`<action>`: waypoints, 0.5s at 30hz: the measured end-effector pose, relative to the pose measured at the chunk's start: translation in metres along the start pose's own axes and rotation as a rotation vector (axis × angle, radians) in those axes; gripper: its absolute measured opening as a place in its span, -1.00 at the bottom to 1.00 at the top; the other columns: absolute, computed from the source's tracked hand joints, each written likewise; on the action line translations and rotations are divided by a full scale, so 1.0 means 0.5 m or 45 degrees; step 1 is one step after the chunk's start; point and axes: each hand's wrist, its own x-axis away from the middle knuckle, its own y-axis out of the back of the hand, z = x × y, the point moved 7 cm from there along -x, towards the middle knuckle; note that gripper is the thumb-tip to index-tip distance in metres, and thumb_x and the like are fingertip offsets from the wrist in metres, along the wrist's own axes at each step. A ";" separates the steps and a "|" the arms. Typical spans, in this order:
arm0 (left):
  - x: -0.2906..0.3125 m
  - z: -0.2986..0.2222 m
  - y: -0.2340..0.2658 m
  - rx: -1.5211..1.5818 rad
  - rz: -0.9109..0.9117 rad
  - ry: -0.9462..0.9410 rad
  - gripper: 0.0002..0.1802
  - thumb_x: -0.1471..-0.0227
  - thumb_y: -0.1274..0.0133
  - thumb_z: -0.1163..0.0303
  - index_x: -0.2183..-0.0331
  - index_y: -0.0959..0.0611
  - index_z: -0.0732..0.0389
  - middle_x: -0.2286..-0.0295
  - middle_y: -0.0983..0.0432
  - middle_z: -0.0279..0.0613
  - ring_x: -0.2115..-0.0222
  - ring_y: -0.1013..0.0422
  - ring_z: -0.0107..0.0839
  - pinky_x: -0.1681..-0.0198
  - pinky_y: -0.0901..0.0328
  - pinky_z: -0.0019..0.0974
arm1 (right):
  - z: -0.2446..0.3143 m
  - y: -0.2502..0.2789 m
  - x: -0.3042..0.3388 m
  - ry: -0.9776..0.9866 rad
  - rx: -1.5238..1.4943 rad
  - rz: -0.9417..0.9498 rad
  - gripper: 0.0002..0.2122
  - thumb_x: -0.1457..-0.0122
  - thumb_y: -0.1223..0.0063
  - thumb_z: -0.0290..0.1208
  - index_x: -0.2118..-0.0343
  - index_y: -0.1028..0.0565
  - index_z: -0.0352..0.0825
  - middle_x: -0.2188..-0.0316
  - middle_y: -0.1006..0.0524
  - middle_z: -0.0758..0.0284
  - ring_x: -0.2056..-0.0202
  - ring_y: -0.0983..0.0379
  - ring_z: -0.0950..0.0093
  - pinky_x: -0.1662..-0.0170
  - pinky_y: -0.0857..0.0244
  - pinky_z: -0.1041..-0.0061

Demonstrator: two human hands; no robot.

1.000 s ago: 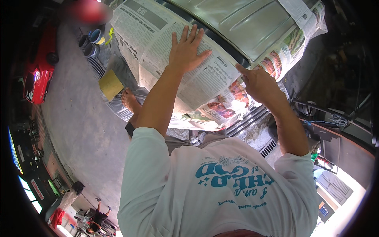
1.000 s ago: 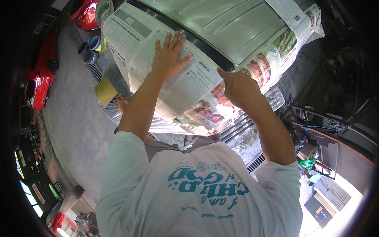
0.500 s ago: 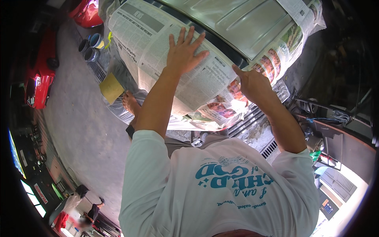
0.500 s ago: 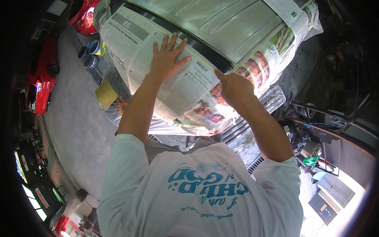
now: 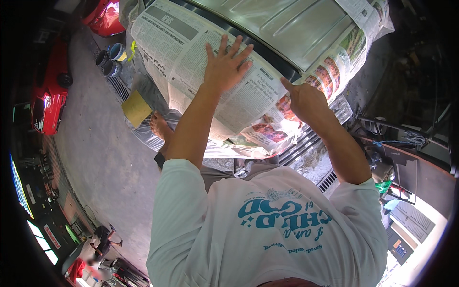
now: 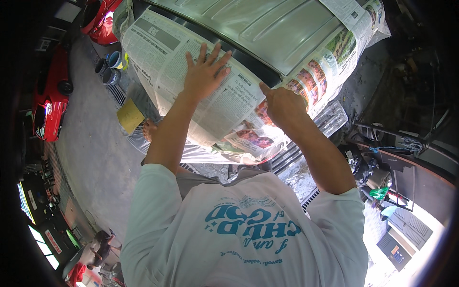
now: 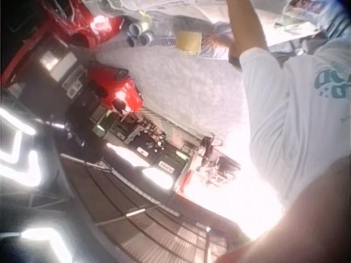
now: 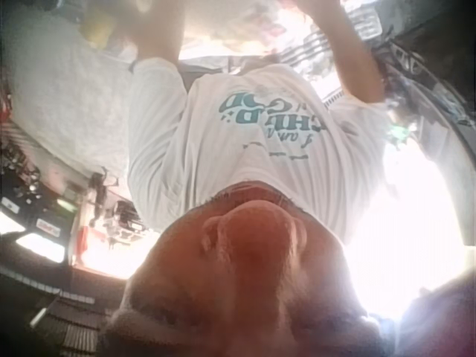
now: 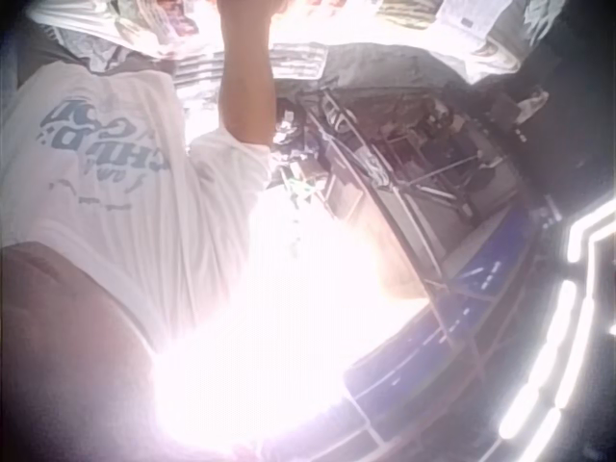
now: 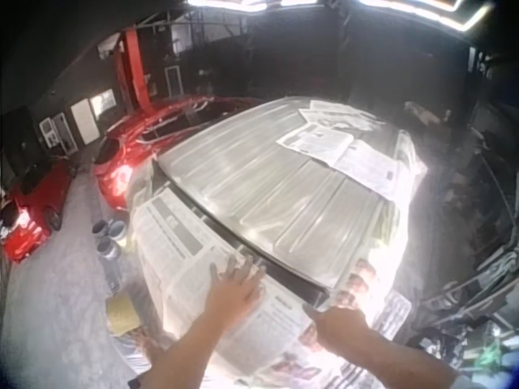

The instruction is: The person tapes newspaper sheets onto a car hood to mask the surface. They smooth the paper and secure it with masking tape, covering the hood progressively.

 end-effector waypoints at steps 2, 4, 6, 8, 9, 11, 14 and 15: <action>0.007 -0.030 -0.009 -0.043 -0.015 -0.038 -0.35 -0.34 0.20 -0.22 -0.36 -0.34 -0.28 -0.44 -0.01 -0.39 -0.45 0.12 0.06 -0.38 0.27 0.55 | 0.001 0.000 -0.001 0.008 0.014 0.003 -0.51 -0.31 0.13 -0.50 -0.31 -0.42 -0.13 0.40 -0.64 0.11 0.40 -0.65 0.15 0.32 -0.54 0.13; 0.019 -0.049 -0.015 -0.058 -0.023 -0.049 -0.32 -0.33 0.17 -0.20 -0.37 -0.34 -0.20 -0.43 -0.03 -0.33 -0.44 0.09 0.09 -0.35 0.22 0.59 | 0.003 -0.001 -0.002 0.014 0.016 0.005 -0.51 -0.31 0.13 -0.50 -0.31 -0.42 -0.15 0.42 -0.64 0.13 0.41 -0.65 0.16 0.34 -0.53 0.14; 0.028 -0.080 -0.002 0.006 -0.036 -0.060 -0.29 -0.32 0.13 -0.19 -0.37 -0.33 -0.14 -0.43 -0.05 -0.27 -0.42 0.06 0.13 -0.33 0.20 0.63 | 0.005 0.002 -0.001 0.002 0.039 0.014 -0.52 -0.32 0.13 -0.49 -0.31 -0.43 -0.15 0.42 -0.64 0.14 0.40 -0.65 0.17 0.34 -0.53 0.16; 0.038 -0.114 0.027 0.144 -0.055 -0.062 -0.25 -0.31 0.10 -0.19 -0.38 -0.31 -0.09 -0.41 -0.08 -0.21 -0.41 0.04 0.17 -0.31 0.19 0.66 | 0.006 0.004 0.001 0.004 0.045 0.007 -0.53 -0.33 0.13 -0.48 -0.30 -0.43 -0.16 0.42 -0.64 0.15 0.40 -0.65 0.17 0.35 -0.53 0.16; 0.043 -0.128 0.031 0.162 -0.047 -0.047 -0.24 -0.29 0.09 -0.20 -0.38 -0.31 -0.10 -0.41 -0.08 -0.19 -0.41 0.04 0.18 -0.30 0.19 0.67 | 0.007 0.005 0.002 0.011 0.041 -0.004 -0.54 -0.33 0.13 -0.47 -0.30 -0.43 -0.17 0.42 -0.64 0.15 0.40 -0.65 0.16 0.34 -0.53 0.16; 0.050 -0.149 0.034 0.202 -0.032 -0.018 -0.22 -0.27 0.07 -0.23 -0.38 -0.31 -0.12 -0.41 -0.09 -0.15 -0.41 0.04 0.20 -0.29 0.20 0.68 | 0.007 0.005 0.003 0.025 0.042 -0.022 -0.54 -0.34 0.13 -0.46 -0.30 -0.44 -0.17 0.42 -0.64 0.14 0.39 -0.65 0.16 0.33 -0.53 0.15; 0.057 -0.161 0.032 0.176 -0.052 -0.003 -0.23 -0.26 0.06 -0.24 -0.37 -0.32 -0.16 -0.41 -0.07 -0.18 -0.40 0.03 0.20 -0.30 0.20 0.67 | 0.007 0.003 0.001 0.025 0.038 -0.016 -0.55 -0.34 0.14 -0.45 -0.28 -0.45 -0.16 0.40 -0.65 0.14 0.36 -0.66 0.15 0.31 -0.54 0.13; 0.058 -0.162 0.033 0.186 -0.050 -0.006 -0.24 -0.26 0.06 -0.24 -0.37 -0.32 -0.19 -0.41 -0.07 -0.18 -0.40 0.03 0.20 -0.30 0.20 0.66 | 0.005 0.005 0.000 0.010 0.024 0.000 -0.56 -0.34 0.14 -0.45 -0.28 -0.45 -0.16 0.39 -0.65 0.13 0.35 -0.66 0.14 0.29 -0.54 0.12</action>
